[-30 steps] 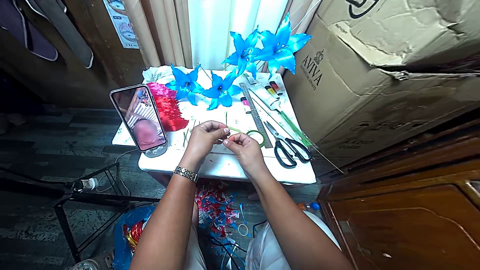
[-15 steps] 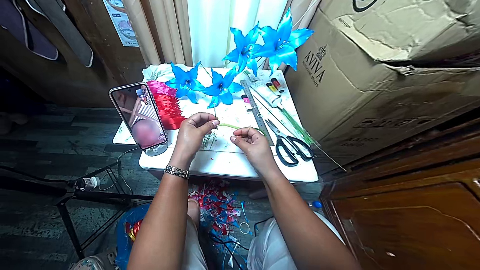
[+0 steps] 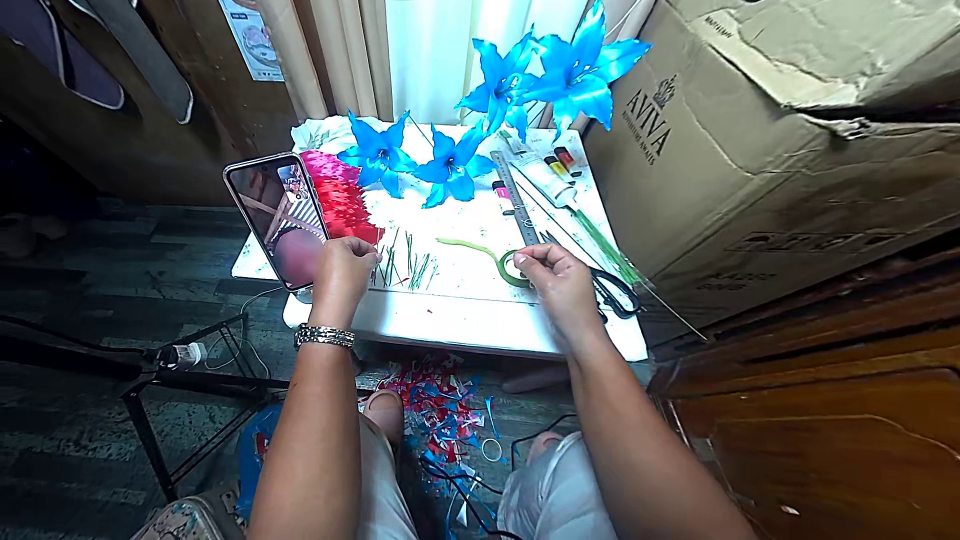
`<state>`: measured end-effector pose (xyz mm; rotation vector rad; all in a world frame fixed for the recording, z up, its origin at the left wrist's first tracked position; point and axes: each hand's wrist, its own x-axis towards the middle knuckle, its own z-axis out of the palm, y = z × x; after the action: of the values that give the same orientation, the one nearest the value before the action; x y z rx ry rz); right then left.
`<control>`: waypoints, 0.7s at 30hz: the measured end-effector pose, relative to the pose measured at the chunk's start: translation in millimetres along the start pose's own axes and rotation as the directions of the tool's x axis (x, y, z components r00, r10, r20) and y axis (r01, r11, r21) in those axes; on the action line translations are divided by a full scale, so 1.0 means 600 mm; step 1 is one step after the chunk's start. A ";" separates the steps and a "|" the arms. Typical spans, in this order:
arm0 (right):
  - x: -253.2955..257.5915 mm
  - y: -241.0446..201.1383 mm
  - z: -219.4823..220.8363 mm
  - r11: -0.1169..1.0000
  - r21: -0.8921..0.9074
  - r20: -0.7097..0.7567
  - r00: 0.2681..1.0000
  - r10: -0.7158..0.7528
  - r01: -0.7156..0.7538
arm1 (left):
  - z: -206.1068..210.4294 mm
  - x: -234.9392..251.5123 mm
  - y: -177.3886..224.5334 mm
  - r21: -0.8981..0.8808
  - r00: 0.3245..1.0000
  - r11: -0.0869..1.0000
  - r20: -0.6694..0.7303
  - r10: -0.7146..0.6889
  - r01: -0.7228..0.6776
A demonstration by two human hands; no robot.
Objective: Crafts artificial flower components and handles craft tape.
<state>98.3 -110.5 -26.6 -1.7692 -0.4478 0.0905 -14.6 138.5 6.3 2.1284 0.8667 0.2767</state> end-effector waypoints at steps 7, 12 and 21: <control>0.003 0.013 -0.004 0.999 -0.023 0.014 0.999 -0.044 0.045 | 0.029 0.016 0.004 0.141 0.995 0.988 0.065 -0.072 0.062; 0.007 0.018 -0.017 0.998 -0.059 -0.001 0.999 -0.038 0.038 | 0.033 0.015 0.009 0.213 0.995 0.975 0.068 -0.078 0.061; 0.009 0.022 -0.027 0.995 -0.090 -0.021 0.999 -0.038 0.035 | 0.038 0.015 0.014 0.258 0.992 0.963 0.079 -0.097 0.073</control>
<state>111.4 -126.1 -33.8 -1.8478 -0.4739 0.0246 6.7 127.2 -2.8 2.3121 0.9812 0.0235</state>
